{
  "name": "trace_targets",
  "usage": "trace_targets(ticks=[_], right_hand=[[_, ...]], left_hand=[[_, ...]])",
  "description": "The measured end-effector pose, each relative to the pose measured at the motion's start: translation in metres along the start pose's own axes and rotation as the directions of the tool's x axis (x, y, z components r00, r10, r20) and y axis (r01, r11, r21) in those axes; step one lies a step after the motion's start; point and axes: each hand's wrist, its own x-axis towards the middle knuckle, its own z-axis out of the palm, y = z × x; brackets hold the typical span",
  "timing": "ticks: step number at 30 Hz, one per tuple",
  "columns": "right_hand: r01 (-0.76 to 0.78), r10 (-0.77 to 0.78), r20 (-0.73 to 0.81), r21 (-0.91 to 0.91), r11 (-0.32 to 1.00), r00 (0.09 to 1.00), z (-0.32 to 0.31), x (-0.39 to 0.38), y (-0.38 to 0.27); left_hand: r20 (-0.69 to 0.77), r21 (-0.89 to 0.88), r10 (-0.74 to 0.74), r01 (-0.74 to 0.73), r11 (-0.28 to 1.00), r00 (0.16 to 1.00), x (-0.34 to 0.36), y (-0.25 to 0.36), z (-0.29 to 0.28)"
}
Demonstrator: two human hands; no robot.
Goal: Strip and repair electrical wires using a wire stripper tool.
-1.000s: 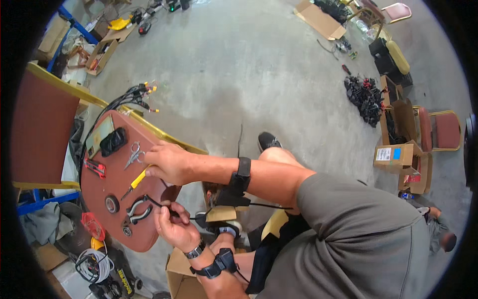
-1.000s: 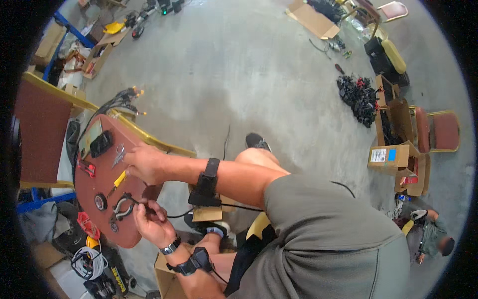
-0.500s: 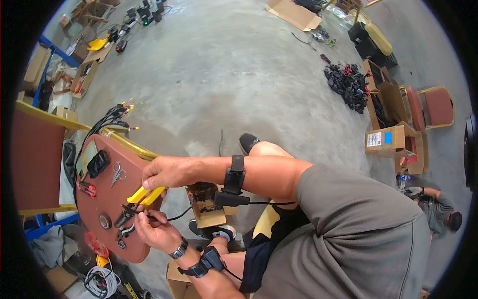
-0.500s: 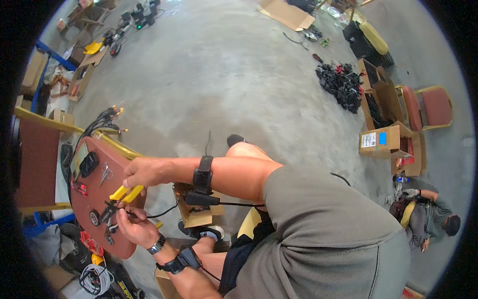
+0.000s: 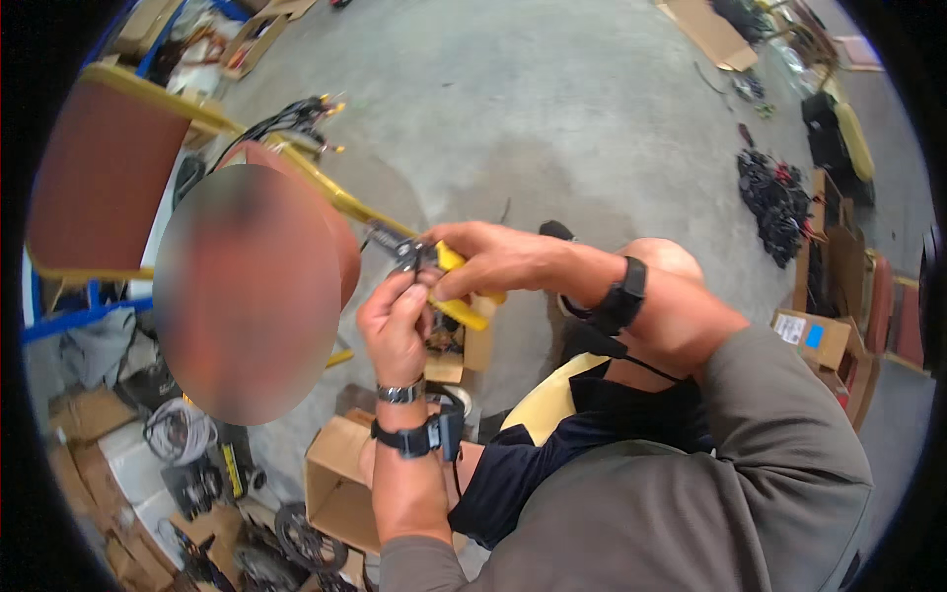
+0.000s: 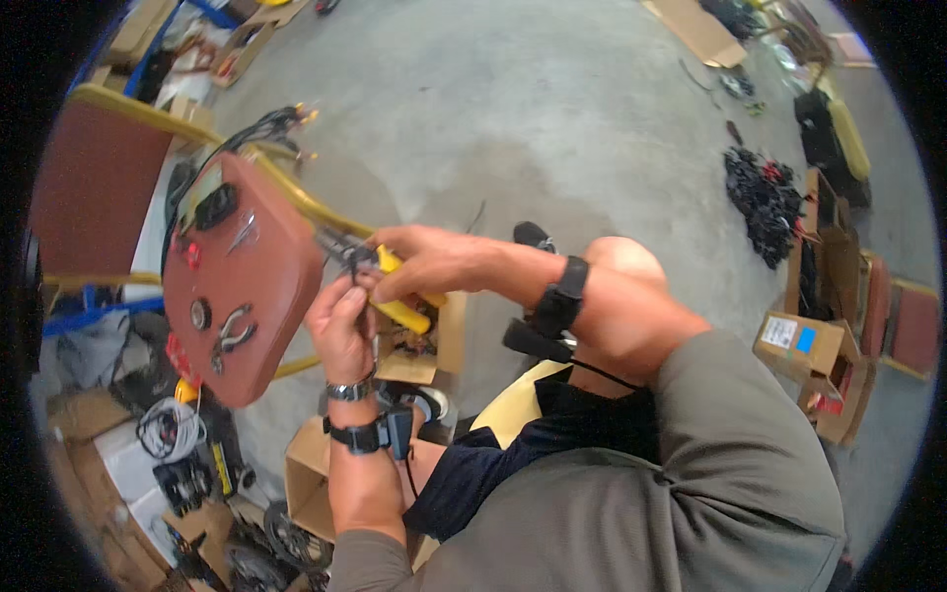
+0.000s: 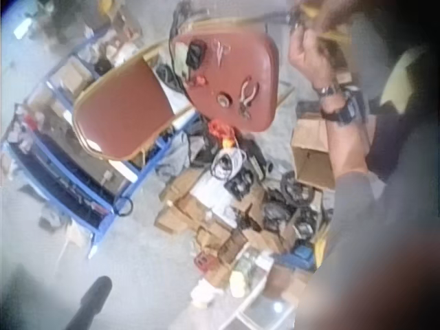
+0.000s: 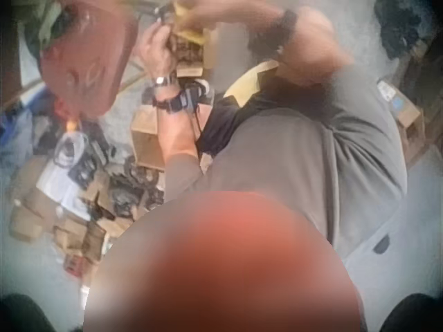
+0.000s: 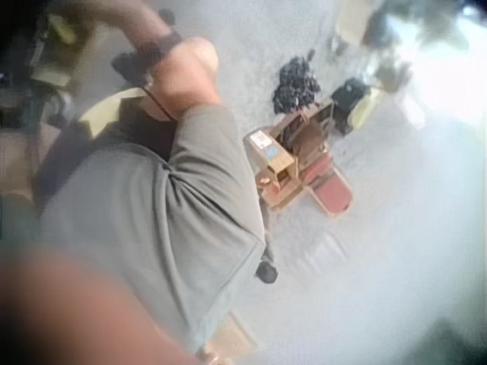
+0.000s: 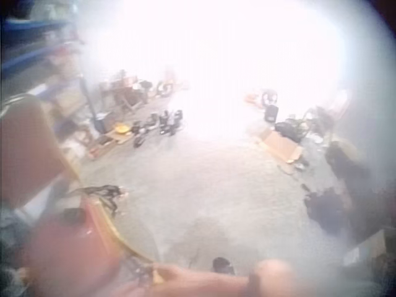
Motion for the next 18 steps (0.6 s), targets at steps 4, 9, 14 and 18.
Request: trace_targets(ticks=[4, 9, 14, 18], right_hand=[[-0.032, 0.032, -0.055, -0.002, 0.999, 0.998, 0.001, 0.000, -0.003], [-0.060, 0.060, -0.011, -0.023, 0.998, 0.998, 0.002, 0.005, -0.003], [-0.092, 0.093, 0.060, -0.012, 0.996, 0.994, 0.004, 0.010, 0.000], [-0.031, 0.028, 0.051, 0.071, 0.997, 0.998, 0.007, 0.015, -0.001]], left_hand=[[0.050, -0.099, 0.050, -0.045, 0.994, 0.998, 0.004, -0.002, 0.003], [0.059, -0.085, 0.091, -0.086, 0.993, 0.994, 0.005, 0.001, -0.001], [0.063, -0.084, 0.097, -0.091, 0.992, 0.993, 0.006, 0.002, -0.007], [-0.004, -0.121, 0.162, -0.161, 0.980, 0.987, 0.010, 0.005, -0.013]])
